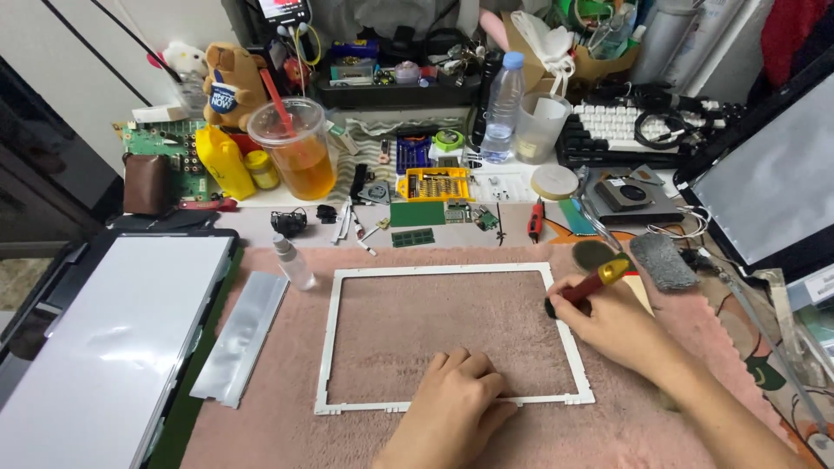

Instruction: Brushing and cleaning the inner edges of a rectangular electronic component frame on a repair bench.

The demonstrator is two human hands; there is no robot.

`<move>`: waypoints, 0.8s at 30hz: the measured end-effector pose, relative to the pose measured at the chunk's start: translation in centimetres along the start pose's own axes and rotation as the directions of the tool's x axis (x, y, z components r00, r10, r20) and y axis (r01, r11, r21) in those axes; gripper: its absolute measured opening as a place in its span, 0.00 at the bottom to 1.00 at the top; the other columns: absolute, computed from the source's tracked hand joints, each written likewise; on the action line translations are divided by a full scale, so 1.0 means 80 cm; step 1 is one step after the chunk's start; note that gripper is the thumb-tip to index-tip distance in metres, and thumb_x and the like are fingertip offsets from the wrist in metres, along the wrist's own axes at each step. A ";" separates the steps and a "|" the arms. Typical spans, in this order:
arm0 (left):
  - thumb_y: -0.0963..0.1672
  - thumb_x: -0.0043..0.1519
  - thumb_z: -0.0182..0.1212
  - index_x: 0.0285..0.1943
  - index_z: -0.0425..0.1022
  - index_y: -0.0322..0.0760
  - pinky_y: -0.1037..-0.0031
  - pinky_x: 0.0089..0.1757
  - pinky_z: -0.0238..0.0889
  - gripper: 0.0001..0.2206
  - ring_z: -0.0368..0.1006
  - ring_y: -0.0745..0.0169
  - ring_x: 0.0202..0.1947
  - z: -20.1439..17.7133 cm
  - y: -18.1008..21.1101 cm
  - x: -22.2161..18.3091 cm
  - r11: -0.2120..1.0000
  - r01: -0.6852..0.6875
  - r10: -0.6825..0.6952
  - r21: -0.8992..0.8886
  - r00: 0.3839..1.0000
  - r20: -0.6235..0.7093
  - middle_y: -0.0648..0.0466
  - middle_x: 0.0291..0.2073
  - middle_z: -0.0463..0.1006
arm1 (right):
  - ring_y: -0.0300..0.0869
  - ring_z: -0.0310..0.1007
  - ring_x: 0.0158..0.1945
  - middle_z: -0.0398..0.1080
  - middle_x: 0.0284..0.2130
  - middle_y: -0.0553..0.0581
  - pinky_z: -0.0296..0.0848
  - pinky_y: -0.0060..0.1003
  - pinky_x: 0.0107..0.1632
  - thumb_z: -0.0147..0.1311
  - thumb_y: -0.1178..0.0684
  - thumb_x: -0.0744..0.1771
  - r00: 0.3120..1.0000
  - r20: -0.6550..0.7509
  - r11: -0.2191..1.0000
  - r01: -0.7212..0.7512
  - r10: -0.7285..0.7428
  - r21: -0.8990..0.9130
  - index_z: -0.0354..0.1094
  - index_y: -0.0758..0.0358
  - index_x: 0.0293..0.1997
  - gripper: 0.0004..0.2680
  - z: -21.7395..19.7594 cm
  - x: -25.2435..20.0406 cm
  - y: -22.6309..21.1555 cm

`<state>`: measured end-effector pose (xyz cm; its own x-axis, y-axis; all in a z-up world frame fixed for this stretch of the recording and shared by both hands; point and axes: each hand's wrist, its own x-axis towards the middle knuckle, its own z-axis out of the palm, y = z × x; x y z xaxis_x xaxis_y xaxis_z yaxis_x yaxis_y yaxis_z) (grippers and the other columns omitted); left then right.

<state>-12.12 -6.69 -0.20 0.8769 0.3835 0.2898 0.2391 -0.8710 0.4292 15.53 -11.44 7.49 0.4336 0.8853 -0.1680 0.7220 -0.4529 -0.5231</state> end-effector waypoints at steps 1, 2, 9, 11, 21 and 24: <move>0.49 0.74 0.71 0.46 0.85 0.41 0.52 0.46 0.61 0.10 0.72 0.41 0.46 0.001 0.001 0.000 1.000 0.011 -0.010 -0.006 1.000 0.017 0.50 0.43 0.79 | 0.40 0.87 0.51 0.91 0.45 0.47 0.78 0.37 0.59 0.57 0.45 0.71 0.999 0.032 1.000 0.005 -0.005 0.004 0.85 0.54 0.46 0.10 -0.001 0.001 0.003; 0.49 0.72 0.74 0.46 0.84 0.41 0.52 0.46 0.61 0.10 0.72 0.41 0.46 0.002 0.001 -0.001 1.000 0.021 -0.021 -0.012 0.999 0.035 0.50 0.43 0.79 | 0.39 0.87 0.48 0.91 0.42 0.48 0.78 0.34 0.59 0.57 0.46 0.71 0.998 0.064 1.000 0.010 -0.011 0.007 0.86 0.56 0.42 0.10 -0.002 0.002 0.006; 0.45 0.68 0.75 0.42 0.78 0.39 0.47 0.45 0.66 0.09 0.76 0.37 0.44 -0.002 0.002 0.000 0.998 0.008 -0.006 -0.064 1.000 0.022 0.50 0.40 0.79 | 0.42 0.88 0.47 0.90 0.42 0.51 0.82 0.39 0.56 0.56 0.45 0.72 0.998 0.061 0.999 0.001 0.001 -0.037 0.85 0.57 0.42 0.11 0.001 -0.004 -0.003; 0.43 0.70 0.72 0.45 0.81 0.39 0.52 0.46 0.67 0.05 0.78 0.40 0.45 -0.011 0.008 0.003 0.996 0.044 -0.040 -0.081 0.998 0.053 0.49 0.40 0.80 | 0.41 0.88 0.54 0.91 0.47 0.49 0.77 0.37 0.62 0.56 0.44 0.72 1.000 0.020 1.000 0.006 -0.006 0.002 0.85 0.56 0.46 0.11 -0.004 -0.005 -0.005; 0.45 0.71 0.70 0.44 0.82 0.42 0.50 0.47 0.66 0.05 0.77 0.39 0.45 -0.003 0.005 0.001 0.996 0.056 -0.054 -0.071 0.998 0.031 0.51 0.42 0.80 | 0.40 0.88 0.56 0.90 0.52 0.48 0.81 0.38 0.63 0.57 0.43 0.71 0.997 0.072 0.999 -0.030 0.033 -0.034 0.86 0.53 0.53 0.12 -0.013 -0.019 -0.014; 0.45 0.70 0.71 0.44 0.82 0.42 0.52 0.47 0.67 0.05 0.77 0.41 0.45 -0.004 0.007 0.000 0.994 0.036 -0.035 -0.101 0.999 0.003 0.51 0.41 0.81 | 0.39 0.84 0.50 0.89 0.45 0.48 0.77 0.36 0.61 0.58 0.44 0.71 0.986 0.161 0.998 -0.037 0.047 -0.059 0.86 0.54 0.46 0.10 -0.016 -0.020 -0.010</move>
<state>-12.08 -7.05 0.30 0.8693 0.4130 0.2714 0.2267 -0.8212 0.5237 14.96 -12.62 9.24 0.3743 0.8687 -0.3245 0.7358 -0.4912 -0.4661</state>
